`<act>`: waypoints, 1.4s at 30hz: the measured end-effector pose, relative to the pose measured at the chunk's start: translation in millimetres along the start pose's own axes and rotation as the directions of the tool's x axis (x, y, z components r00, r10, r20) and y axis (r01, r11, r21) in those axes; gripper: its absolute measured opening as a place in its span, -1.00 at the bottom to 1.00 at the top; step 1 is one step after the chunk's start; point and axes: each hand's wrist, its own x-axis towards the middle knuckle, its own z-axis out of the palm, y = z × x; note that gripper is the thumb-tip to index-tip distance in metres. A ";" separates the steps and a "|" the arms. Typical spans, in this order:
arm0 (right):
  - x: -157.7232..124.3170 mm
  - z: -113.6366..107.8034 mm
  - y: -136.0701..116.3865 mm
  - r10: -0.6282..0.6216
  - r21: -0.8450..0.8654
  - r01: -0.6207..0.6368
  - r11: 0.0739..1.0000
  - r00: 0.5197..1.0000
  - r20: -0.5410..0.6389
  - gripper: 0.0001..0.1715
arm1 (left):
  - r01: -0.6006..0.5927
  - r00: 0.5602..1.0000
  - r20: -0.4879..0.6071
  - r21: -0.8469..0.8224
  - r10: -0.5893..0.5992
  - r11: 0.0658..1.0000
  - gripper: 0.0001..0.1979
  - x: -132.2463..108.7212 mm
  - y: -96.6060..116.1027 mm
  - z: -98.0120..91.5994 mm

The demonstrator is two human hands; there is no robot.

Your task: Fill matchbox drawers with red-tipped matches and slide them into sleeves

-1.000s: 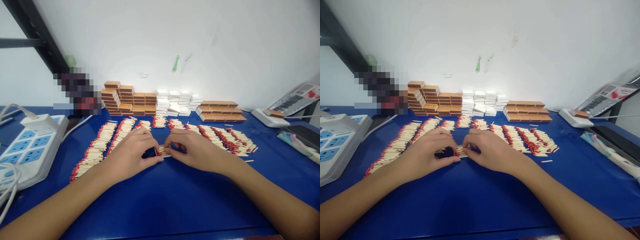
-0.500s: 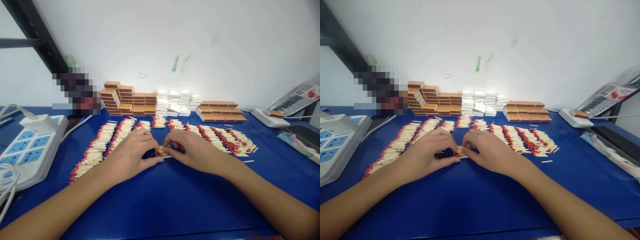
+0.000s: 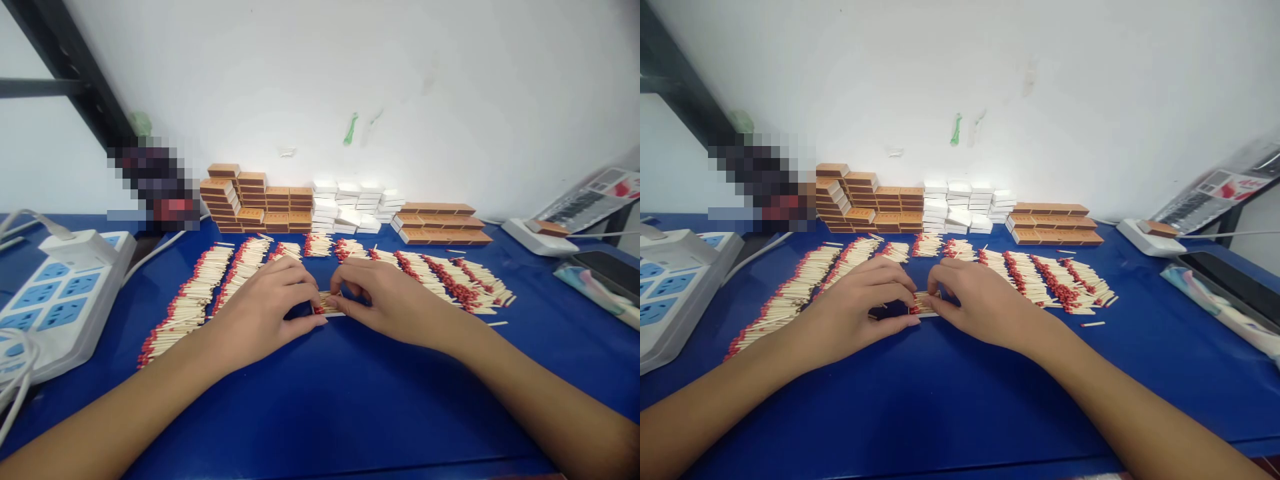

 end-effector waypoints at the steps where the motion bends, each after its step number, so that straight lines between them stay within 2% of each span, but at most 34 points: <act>1: 0.2 -0.4 -0.3 0.001 0.000 -0.001 1.000 1.000 -0.003 -0.89 | -0.001 1.000 0.001 0.002 0.001 1.000 -0.93 0.0 0.3 -0.1; 29: -3.6 -3.4 4.3 -0.031 0.019 0.031 0.999 0.999 0.006 -0.95 | -0.042 0.999 -0.009 -0.031 0.042 0.999 -0.95 -0.7 0.4 1.5; 32: -2.9 -3.1 3.8 -0.026 0.017 0.026 1.000 1.000 0.015 -0.93 | -0.013 1.000 -0.015 -0.005 0.012 1.000 -0.88 0.6 1.3 1.1; 37: -0.7 -4.3 10.3 -0.038 0.012 0.038 0.999 0.998 -0.044 -0.84 | 0.060 0.997 -0.055 0.131 -0.053 0.990 -0.63 -2.1 1.6 1.5; 42: 5.4 -12.9 34.5 -0.009 -0.033 0.003 0.999 0.981 -0.193 -0.75 | 0.073 0.996 -0.066 0.180 -0.062 0.981 -0.59 -5.8 -1.4 4.3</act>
